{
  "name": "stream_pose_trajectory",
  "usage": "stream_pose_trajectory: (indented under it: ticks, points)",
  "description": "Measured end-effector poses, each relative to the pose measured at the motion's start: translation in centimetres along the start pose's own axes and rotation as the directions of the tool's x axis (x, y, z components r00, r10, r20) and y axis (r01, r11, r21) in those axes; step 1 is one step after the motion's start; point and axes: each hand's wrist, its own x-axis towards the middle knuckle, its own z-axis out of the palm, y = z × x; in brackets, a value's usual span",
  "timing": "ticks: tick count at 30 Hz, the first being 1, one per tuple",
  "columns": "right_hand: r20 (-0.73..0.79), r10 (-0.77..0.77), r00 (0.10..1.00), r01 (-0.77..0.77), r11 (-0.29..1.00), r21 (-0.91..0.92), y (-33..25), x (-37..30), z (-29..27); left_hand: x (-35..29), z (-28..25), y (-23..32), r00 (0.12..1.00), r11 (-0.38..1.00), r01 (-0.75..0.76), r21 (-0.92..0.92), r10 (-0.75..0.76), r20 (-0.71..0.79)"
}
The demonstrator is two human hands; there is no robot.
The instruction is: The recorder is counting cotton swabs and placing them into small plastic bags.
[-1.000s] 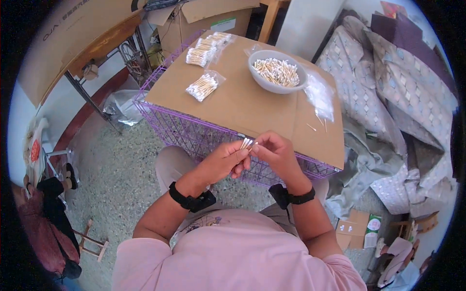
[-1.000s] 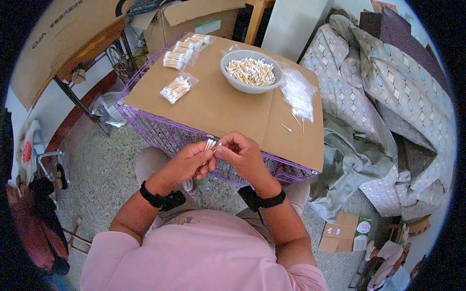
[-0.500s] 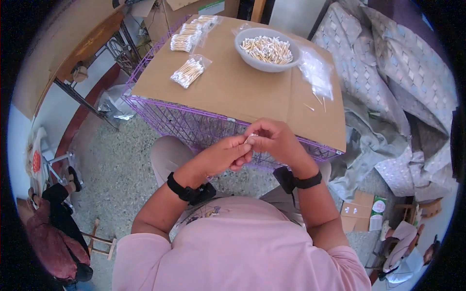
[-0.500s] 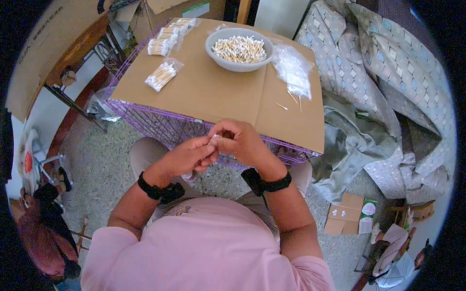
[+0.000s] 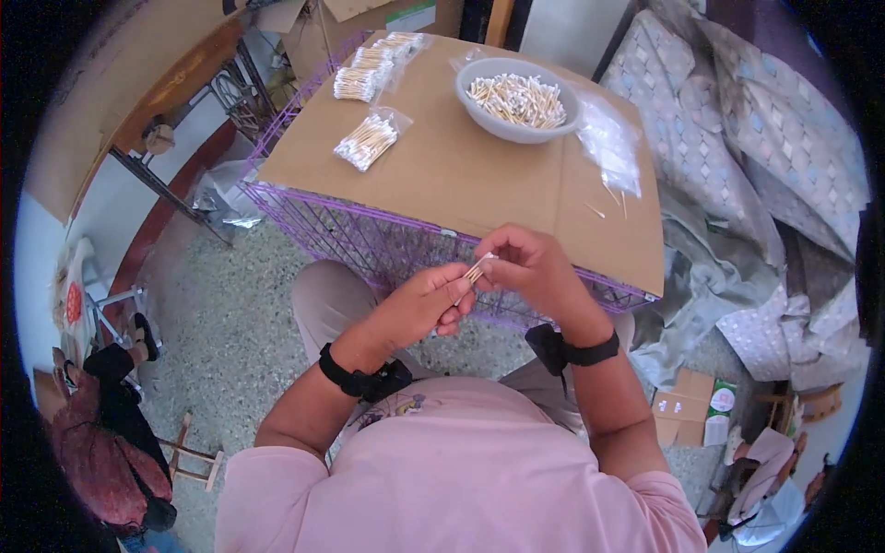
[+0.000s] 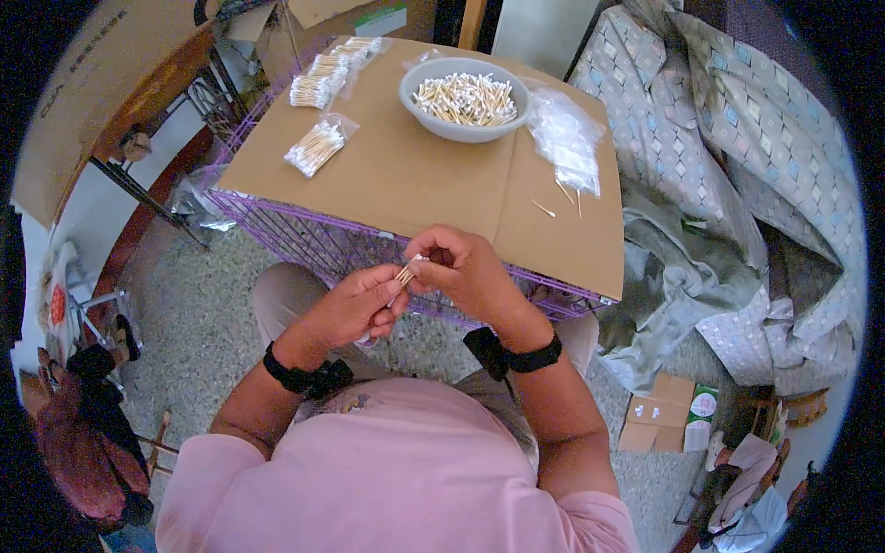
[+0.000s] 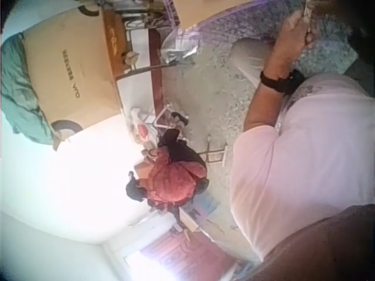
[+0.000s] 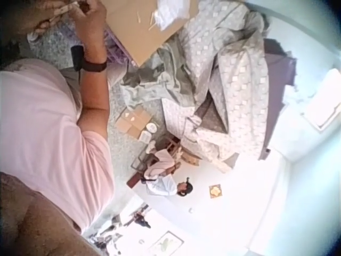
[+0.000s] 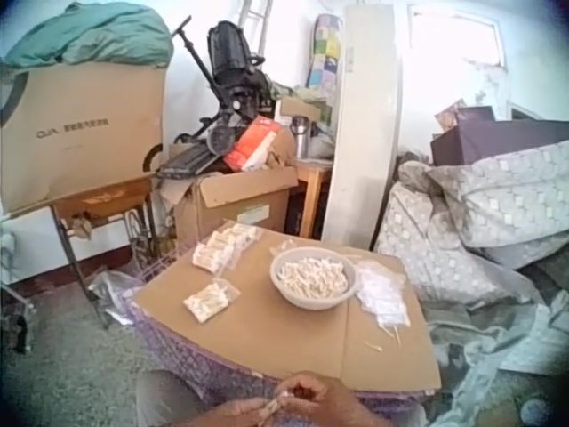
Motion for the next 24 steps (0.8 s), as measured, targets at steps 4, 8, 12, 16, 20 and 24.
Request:
stream_pose_trajectory:
  ticks: [4,8,12,16,20,24]
  points:
    - [0.021,-0.05,0.999,0.05,0.999,0.019,-0.2,0.2,-0.1,-0.2,0.3,0.3,0.999,0.987,-0.044,0.153,0.048,-0.024]
    - [0.016,-0.032,0.999,0.032,0.999,-0.002,-1.1,-0.1,0.4,-0.5,0.6,0.4,0.996,0.975,-0.036,0.218,0.053,-0.07]
    - [0.061,-0.008,0.998,-0.001,0.988,0.154,-2.2,0.0,0.9,-0.7,0.9,1.0,0.993,0.99,-0.023,0.141,0.039,-0.11]
    - [0.096,0.056,0.994,-0.071,0.985,0.158,-3.0,0.9,0.9,-0.5,0.5,1.8,0.991,0.988,-0.072,0.135,0.086,-0.101]
    - [0.136,-0.028,0.99,0.011,0.993,0.121,-3.3,2.1,0.2,-0.2,0.3,3.4,0.985,0.956,-0.098,0.278,0.134,-0.113]
    - [0.097,-0.037,0.995,0.032,0.998,0.055,-3.3,3.1,-0.4,0.2,-0.6,5.1,0.986,0.906,-0.096,0.413,0.144,-0.088]
